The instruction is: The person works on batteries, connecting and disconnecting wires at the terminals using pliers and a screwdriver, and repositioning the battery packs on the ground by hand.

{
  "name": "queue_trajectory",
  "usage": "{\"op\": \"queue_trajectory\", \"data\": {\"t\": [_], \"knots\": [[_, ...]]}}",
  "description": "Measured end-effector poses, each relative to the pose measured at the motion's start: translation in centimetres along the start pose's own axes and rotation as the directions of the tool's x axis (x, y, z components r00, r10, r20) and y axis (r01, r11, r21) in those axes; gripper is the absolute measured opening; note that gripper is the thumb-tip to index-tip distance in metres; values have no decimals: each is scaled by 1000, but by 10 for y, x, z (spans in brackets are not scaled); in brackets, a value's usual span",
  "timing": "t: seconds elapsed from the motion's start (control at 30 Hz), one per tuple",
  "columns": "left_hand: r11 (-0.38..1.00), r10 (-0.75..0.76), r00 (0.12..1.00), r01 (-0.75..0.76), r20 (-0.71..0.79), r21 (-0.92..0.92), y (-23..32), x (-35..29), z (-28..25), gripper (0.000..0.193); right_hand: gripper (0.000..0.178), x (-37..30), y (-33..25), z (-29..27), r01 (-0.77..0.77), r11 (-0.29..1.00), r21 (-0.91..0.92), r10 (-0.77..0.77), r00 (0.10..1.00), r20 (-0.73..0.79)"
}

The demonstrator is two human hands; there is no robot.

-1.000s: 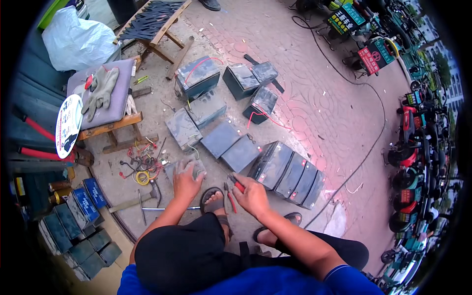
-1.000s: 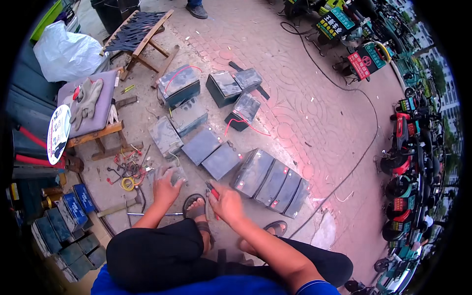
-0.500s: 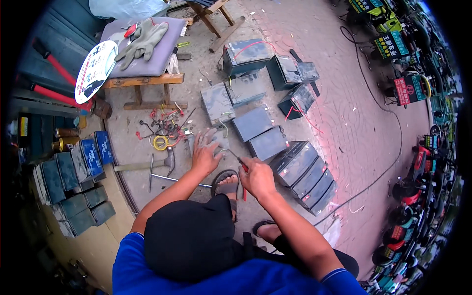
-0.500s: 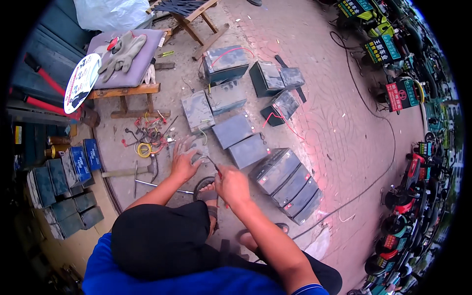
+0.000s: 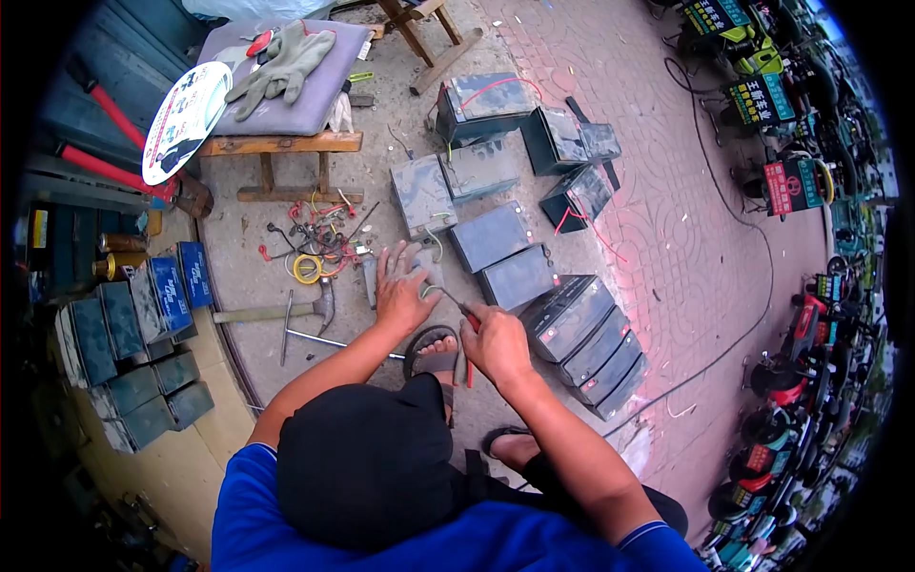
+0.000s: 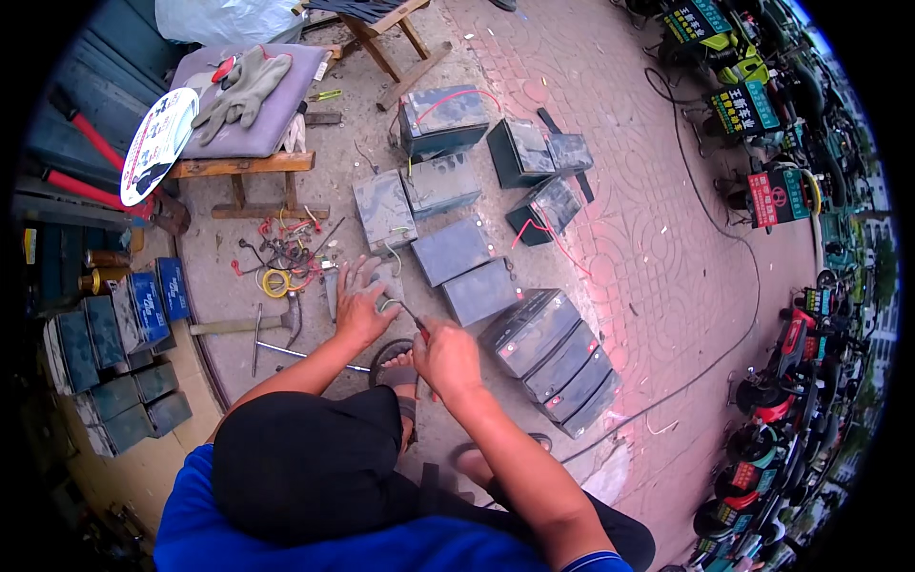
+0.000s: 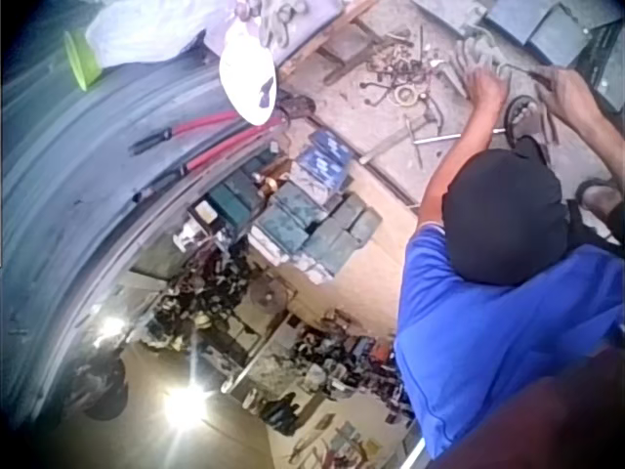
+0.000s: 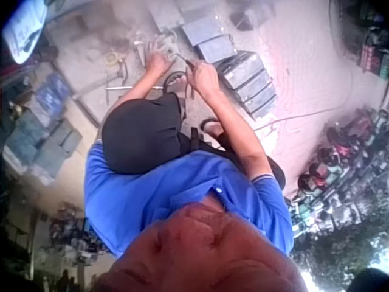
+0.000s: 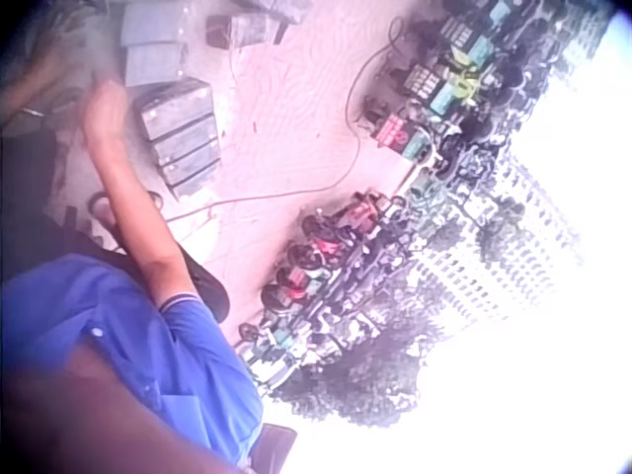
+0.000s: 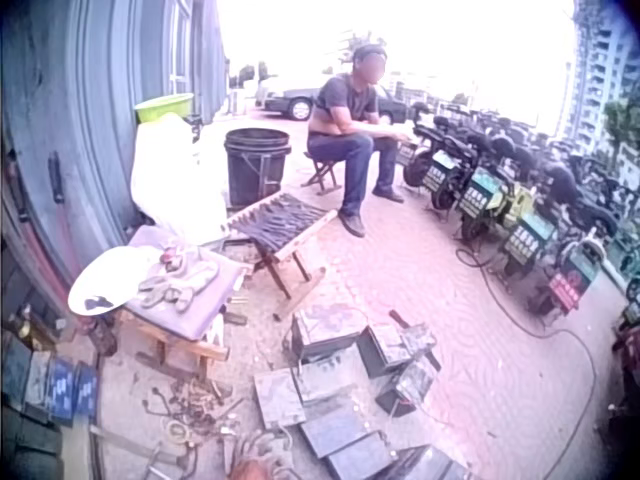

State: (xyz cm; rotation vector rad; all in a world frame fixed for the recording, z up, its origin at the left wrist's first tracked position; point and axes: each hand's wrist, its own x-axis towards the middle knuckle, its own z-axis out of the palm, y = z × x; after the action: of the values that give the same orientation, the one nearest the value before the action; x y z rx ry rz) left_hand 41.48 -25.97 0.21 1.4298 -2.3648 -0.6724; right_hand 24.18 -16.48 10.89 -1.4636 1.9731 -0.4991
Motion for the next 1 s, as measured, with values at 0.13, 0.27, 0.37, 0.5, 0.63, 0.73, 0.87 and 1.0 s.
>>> {"op": "queue_trajectory", "data": {"t": [0.13, 0.27, 0.37, 0.5, 0.63, 0.73, 0.87, 1.0], "knots": [[1000, -3, 1000, 2, 16, 19, 3, 2, -1, 34, 28, 7, 0, -3, -11, 999, -32, 12, 1000, 25], [992, 62, 996, -69, 66, 102, -1, 6, -5, 55, 24, 33, -6, -3, 72, 975, -210, -40, 988, 151], [980, 84, 986, -107, 141, 167, -15, 5, -7, 69, 24, 57, -34, -6, 97, 963, -252, -30, 966, 257], [956, 81, 981, -126, 175, 266, -18, -1, 1, 72, 25, 82, -64, -22, 33, 968, -250, 100, 861, 499], [950, 140, 969, -189, 203, 249, -14, -8, 4, 76, 25, 77, -51, -11, 87, 936, -341, 106, 854, 510], [913, 189, 952, -261, 241, 315, -5, -6, 0, 78, 24, 92, -21, 8, 74, 916, -394, 151, 846, 511], [840, 154, 935, -293, 318, 456, -11, -1, 20, 66, 23, 126, 34, 40, 503, 689, -522, 71, 670, 739], [847, 159, 973, -220, 166, 484, -34, -9, 24, 85, 14, 132, 8, 52, 671, 584, -457, 49, 532, 845]]}}
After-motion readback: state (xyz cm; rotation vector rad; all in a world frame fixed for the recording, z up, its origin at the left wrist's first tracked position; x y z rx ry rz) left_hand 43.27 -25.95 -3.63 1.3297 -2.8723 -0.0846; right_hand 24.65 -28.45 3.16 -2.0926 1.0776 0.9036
